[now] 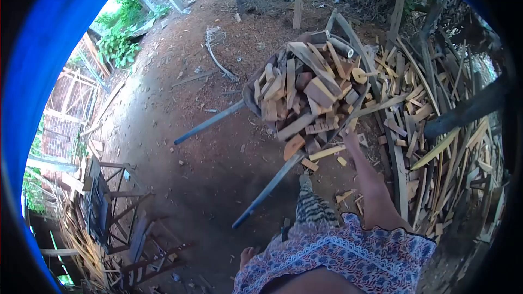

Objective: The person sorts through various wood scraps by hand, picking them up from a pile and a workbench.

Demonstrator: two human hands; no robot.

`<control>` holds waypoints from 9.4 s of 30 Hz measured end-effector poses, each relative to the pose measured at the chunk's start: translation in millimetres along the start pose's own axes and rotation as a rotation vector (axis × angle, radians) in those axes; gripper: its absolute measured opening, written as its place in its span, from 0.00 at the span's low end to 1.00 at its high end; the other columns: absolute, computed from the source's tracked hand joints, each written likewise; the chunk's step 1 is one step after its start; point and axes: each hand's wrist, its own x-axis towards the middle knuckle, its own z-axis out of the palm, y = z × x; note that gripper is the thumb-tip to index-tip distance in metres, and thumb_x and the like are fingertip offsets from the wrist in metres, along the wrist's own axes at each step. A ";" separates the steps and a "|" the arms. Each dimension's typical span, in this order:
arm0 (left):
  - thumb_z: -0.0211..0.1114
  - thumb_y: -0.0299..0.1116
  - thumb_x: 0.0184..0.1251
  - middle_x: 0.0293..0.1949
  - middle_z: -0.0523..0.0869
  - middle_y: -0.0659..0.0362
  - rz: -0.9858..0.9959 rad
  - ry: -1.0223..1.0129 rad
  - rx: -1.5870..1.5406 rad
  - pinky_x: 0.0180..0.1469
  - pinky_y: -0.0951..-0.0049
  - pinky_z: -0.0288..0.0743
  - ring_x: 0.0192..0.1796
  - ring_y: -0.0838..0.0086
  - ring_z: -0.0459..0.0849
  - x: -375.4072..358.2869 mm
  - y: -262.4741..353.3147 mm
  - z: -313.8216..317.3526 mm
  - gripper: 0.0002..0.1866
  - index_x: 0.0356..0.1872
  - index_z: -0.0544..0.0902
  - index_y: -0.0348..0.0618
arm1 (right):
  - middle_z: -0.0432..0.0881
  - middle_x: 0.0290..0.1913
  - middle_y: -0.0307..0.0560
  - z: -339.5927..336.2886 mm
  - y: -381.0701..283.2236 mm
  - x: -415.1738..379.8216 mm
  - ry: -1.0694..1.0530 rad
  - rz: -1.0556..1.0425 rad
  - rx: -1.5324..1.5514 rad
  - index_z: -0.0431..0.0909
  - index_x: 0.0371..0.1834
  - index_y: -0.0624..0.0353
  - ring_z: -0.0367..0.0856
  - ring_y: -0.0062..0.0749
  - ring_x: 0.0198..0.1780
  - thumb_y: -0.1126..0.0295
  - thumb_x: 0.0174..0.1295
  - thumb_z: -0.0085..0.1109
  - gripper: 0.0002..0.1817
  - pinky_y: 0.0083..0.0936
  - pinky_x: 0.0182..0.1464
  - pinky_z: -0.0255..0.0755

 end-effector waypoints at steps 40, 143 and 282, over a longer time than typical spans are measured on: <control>0.57 0.38 0.70 0.33 0.80 0.54 0.142 -0.179 -0.707 0.38 0.63 0.79 0.34 0.63 0.82 -1.0 451.5 193.6 0.18 0.55 0.70 0.40 | 0.72 0.55 0.60 -21.9 -241.1 144.7 -0.083 -0.425 -0.166 0.64 0.62 0.61 0.76 0.51 0.51 0.60 0.56 0.62 0.32 0.41 0.55 0.70; 0.49 0.52 0.67 0.50 0.79 0.54 0.331 -0.287 -0.629 0.55 0.63 0.74 0.52 0.65 0.80 28.6 569.3 248.0 0.29 0.57 0.70 0.38 | 0.82 0.39 0.53 24.8 -111.6 -20.7 -0.439 -0.202 0.360 0.74 0.53 0.61 0.82 0.36 0.41 0.45 0.60 0.57 0.30 0.31 0.43 0.74; 0.66 0.55 0.54 0.45 0.80 0.54 0.404 1.517 -1.157 0.42 0.70 0.77 0.43 0.68 0.82 363.6 259.9 -1582.7 0.34 0.54 0.74 0.37 | 0.72 0.26 0.42 1463.1 -1130.7 -662.2 -0.881 -1.267 -0.328 0.73 0.45 0.62 0.71 0.28 0.29 0.59 0.67 0.54 0.16 0.31 0.33 0.66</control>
